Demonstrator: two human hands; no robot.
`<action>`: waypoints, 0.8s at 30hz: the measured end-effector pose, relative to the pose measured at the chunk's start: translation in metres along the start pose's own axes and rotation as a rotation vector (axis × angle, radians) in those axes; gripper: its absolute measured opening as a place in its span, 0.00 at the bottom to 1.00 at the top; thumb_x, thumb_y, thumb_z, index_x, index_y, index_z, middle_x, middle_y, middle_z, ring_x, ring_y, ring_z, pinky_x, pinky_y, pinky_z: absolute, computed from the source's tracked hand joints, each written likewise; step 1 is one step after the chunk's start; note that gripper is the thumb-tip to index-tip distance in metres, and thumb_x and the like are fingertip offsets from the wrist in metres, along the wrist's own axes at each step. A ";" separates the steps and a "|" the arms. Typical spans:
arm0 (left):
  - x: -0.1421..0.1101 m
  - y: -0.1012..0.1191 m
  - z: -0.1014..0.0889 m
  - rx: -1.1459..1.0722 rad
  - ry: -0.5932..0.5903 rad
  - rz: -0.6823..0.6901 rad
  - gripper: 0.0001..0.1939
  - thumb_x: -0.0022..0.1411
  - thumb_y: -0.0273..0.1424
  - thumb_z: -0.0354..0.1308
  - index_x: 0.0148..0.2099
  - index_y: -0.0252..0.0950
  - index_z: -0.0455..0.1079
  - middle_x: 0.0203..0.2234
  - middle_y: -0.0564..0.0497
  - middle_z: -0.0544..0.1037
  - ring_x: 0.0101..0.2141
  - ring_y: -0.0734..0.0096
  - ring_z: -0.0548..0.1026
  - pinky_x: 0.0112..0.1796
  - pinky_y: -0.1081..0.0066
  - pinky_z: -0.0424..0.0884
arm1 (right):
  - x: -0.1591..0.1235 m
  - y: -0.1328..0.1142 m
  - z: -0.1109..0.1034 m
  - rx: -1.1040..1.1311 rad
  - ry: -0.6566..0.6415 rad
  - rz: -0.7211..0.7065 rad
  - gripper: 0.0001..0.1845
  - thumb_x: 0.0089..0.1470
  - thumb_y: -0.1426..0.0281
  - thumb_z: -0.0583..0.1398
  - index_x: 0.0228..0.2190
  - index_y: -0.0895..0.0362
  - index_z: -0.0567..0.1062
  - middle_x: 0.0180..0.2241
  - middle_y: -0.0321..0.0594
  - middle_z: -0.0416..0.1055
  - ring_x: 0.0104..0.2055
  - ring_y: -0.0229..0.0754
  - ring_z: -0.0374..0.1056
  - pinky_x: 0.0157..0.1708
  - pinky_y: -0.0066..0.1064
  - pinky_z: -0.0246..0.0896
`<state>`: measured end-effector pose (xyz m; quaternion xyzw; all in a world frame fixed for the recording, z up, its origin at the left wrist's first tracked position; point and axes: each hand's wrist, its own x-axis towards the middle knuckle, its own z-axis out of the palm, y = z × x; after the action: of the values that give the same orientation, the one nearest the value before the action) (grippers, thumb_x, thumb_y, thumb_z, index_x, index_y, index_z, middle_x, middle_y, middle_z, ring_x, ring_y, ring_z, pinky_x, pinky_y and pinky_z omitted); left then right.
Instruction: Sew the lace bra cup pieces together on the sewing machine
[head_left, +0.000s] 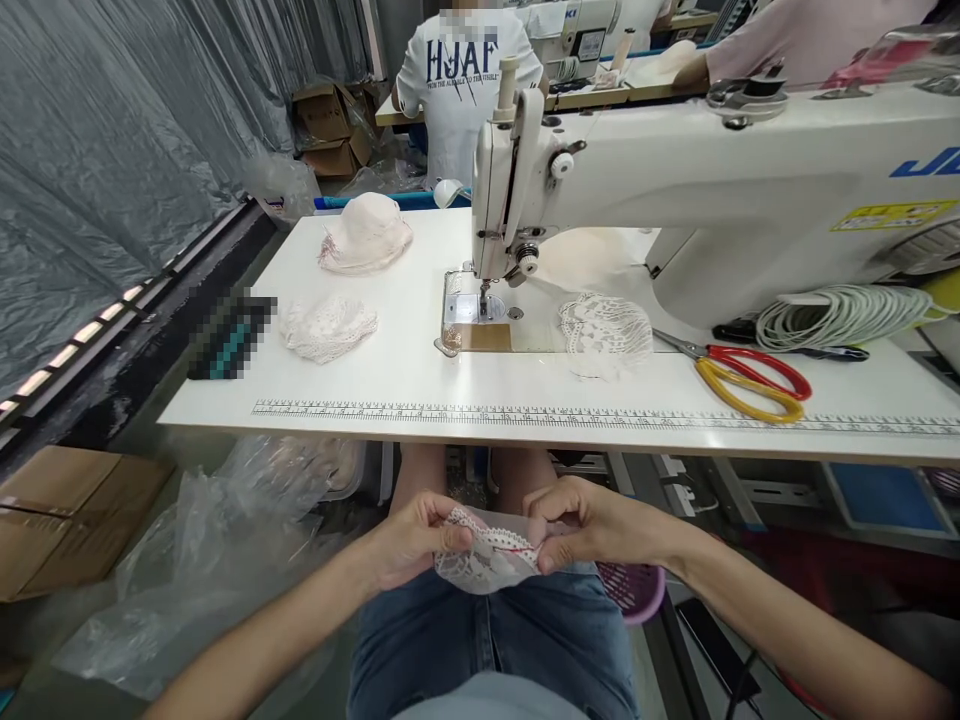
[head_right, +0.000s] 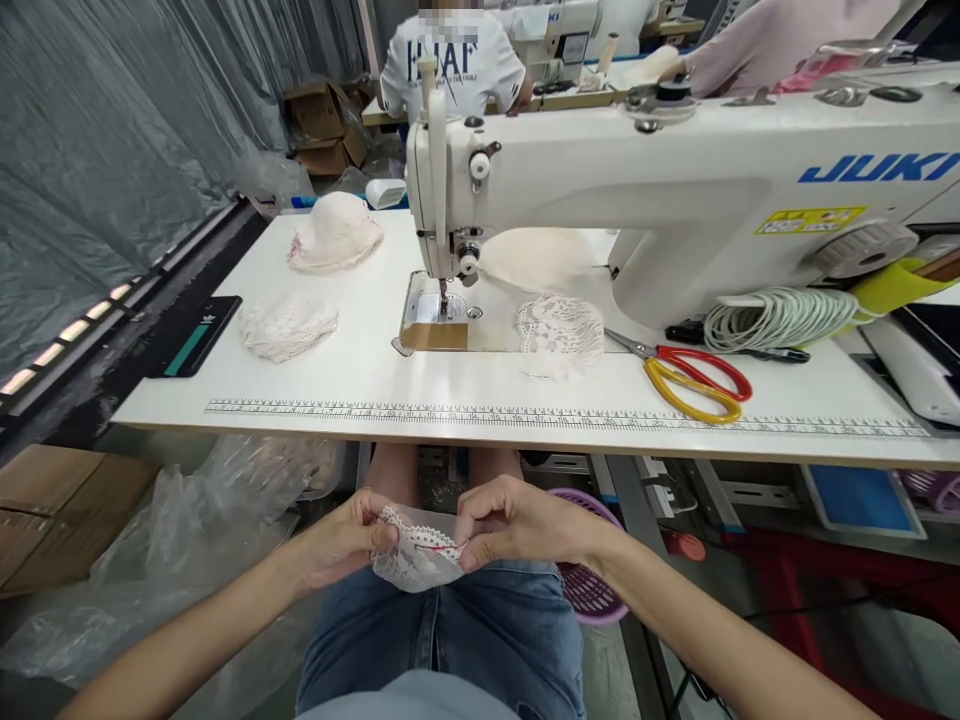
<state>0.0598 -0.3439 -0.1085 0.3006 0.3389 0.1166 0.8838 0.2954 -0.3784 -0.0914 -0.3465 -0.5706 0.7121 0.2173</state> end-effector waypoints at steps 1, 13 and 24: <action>0.000 -0.001 -0.001 -0.003 0.002 -0.005 0.20 0.37 0.38 0.73 0.31 0.29 0.78 0.22 0.46 0.79 0.24 0.73 0.73 0.29 0.75 0.65 | 0.000 0.001 -0.001 0.000 -0.004 -0.005 0.11 0.47 0.64 0.66 0.29 0.61 0.78 0.27 0.35 0.68 0.29 0.33 0.64 0.30 0.23 0.59; 0.003 -0.008 -0.010 -0.107 0.019 0.017 0.18 0.37 0.37 0.73 0.26 0.29 0.74 0.19 0.51 0.76 0.22 0.77 0.71 0.26 0.78 0.64 | 0.008 0.012 0.012 0.002 0.127 0.049 0.13 0.49 0.62 0.64 0.27 0.61 0.74 0.24 0.33 0.67 0.27 0.32 0.60 0.28 0.23 0.55; 0.005 -0.014 -0.017 -0.183 0.023 0.031 0.16 0.42 0.34 0.72 0.25 0.29 0.70 0.20 0.51 0.75 0.23 0.76 0.72 0.26 0.78 0.65 | 0.001 0.014 0.022 -0.260 0.357 -0.220 0.10 0.56 0.67 0.60 0.40 0.55 0.66 0.40 0.40 0.64 0.42 0.39 0.62 0.42 0.31 0.61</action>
<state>0.0523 -0.3452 -0.1300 0.2225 0.3322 0.1641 0.9018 0.2794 -0.3957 -0.1030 -0.4277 -0.6442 0.5321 0.3448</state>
